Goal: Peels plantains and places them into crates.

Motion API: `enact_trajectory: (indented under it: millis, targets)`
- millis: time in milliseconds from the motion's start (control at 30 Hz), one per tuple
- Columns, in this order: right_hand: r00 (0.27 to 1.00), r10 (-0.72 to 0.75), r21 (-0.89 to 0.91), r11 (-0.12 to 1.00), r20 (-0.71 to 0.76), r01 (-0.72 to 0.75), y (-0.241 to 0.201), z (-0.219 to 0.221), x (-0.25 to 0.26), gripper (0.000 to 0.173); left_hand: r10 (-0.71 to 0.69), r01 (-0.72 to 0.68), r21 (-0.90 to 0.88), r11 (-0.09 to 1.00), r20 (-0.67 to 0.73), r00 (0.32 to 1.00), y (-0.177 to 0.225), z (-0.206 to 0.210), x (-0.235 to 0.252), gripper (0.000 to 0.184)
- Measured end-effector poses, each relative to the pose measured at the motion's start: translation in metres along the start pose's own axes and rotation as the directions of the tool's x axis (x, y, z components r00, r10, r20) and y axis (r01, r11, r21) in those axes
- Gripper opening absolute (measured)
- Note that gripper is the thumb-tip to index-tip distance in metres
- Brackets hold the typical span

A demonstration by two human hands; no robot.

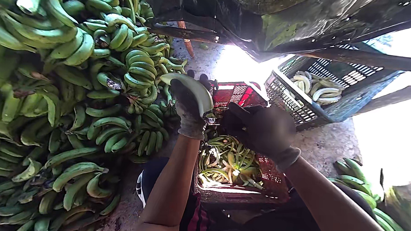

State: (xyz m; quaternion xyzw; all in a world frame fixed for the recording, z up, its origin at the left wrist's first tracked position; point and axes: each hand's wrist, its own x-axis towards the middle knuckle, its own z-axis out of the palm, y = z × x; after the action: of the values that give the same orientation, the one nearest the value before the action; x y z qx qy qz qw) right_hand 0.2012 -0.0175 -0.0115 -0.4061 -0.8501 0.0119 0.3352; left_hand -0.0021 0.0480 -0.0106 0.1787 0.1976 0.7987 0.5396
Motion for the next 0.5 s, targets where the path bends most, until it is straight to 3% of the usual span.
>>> enact_trajectory:
  millis: [100,167,233,300,400,500]
  targets:
    - [0.994,0.107,0.034,0.994,0.035,-0.108,-0.001,-0.006,0.002,0.05,-0.09,0.062,0.162,0.985,0.17,0.981,0.005,0.004,-0.028,0.048]
    - [0.972,0.224,0.132,0.964,0.065,-0.231,0.003,-0.014,0.005,0.039,-0.167,0.133,0.15,0.98,0.248,0.954,0.0,0.013,-0.036,0.054]
    - [0.973,0.226,0.164,0.959,0.057,-0.232,0.01,-0.023,0.007,0.043,-0.164,0.096,0.208,0.973,0.341,0.926,-0.002,0.017,-0.033,0.049]
    - [0.986,0.167,0.102,0.98,0.028,-0.169,0.019,-0.028,0.006,0.052,-0.23,0.066,0.473,0.879,0.298,0.927,0.006,0.016,-0.035,0.052]
    - [0.992,0.117,0.027,0.993,0.037,-0.118,0.032,-0.024,0.006,0.052,-0.288,0.105,0.681,0.724,0.161,0.944,0.008,0.02,-0.04,0.046]
    - [0.957,0.262,0.144,0.949,0.129,-0.279,0.04,-0.025,0.01,0.048,-0.436,0.014,0.837,0.547,0.271,0.859,0.015,0.018,-0.053,0.05]
